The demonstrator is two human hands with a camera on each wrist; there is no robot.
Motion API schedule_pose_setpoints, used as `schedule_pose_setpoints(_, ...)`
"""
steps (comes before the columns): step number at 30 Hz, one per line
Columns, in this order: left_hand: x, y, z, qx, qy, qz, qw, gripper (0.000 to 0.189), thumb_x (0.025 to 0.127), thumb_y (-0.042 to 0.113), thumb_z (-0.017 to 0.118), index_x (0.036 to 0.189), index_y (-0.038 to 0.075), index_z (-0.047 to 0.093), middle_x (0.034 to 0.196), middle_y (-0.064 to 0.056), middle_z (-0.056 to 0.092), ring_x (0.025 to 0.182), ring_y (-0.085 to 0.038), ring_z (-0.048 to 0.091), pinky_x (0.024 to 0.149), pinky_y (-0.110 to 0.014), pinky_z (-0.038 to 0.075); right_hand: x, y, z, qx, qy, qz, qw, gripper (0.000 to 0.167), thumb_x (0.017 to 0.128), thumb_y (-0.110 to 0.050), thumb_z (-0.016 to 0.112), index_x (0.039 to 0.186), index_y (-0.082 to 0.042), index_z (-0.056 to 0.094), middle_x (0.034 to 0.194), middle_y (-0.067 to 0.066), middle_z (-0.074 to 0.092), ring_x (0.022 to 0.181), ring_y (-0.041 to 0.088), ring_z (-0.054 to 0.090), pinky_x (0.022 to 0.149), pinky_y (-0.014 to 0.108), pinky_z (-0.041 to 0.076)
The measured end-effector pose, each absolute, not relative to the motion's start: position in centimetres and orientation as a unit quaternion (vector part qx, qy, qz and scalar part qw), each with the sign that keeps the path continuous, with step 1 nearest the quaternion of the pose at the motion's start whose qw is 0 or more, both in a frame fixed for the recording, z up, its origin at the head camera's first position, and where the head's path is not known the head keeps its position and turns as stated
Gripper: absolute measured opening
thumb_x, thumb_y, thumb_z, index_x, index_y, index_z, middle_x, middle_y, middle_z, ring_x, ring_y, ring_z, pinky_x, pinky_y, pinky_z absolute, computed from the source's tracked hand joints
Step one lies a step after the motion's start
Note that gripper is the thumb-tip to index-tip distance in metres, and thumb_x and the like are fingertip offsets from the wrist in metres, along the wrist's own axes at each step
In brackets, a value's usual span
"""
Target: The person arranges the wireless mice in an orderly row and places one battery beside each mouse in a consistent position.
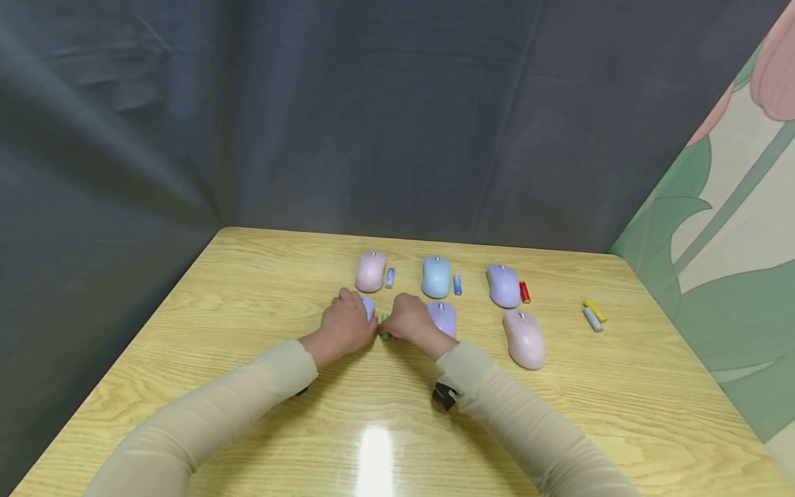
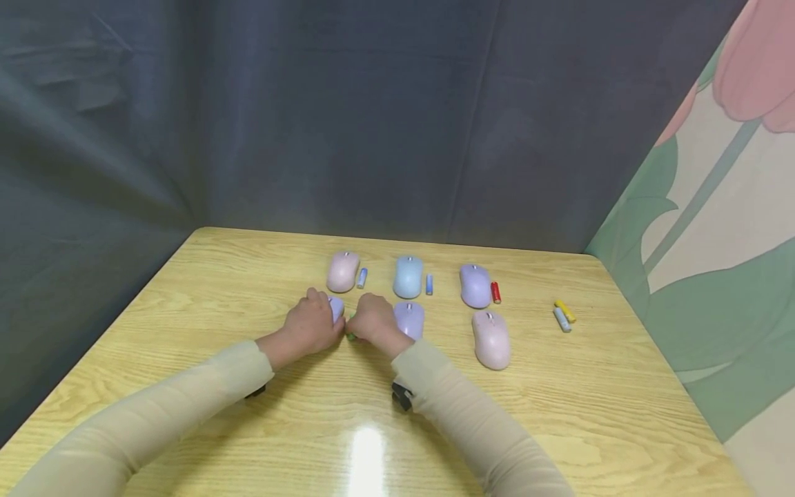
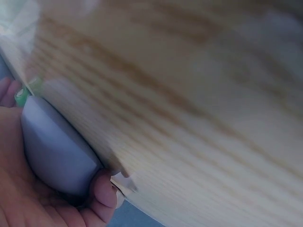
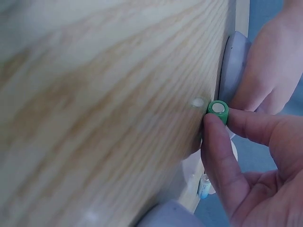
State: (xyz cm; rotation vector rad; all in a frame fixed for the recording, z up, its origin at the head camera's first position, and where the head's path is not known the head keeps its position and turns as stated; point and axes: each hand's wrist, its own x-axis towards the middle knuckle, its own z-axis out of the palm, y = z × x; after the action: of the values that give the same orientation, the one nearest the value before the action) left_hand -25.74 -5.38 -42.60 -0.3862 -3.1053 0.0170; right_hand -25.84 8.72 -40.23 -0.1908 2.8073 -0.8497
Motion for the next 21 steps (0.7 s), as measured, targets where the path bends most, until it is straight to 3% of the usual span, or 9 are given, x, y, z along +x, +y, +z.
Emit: schedule_pose_setpoints(21, -26.02, -5.34, -42.85, -0.114, -0.993, -0.009, 0.002, 0.060, 0.097, 0.045, 0.049, 0.105, -0.014, 0.050, 0.085, -0.016, 0.039, 0.067, -0.021, 0.051, 0.050, -0.029, 0.049, -25.70, 9.01, -39.89, -0.075, 0.946, -0.296, 0.112, 0.024, 0.080, -0.013, 0.077, 0.064, -0.004, 0.063, 0.056, 0.006, 0.064, 0.051, 0.019, 0.065, 0.044, 0.022, 0.044)
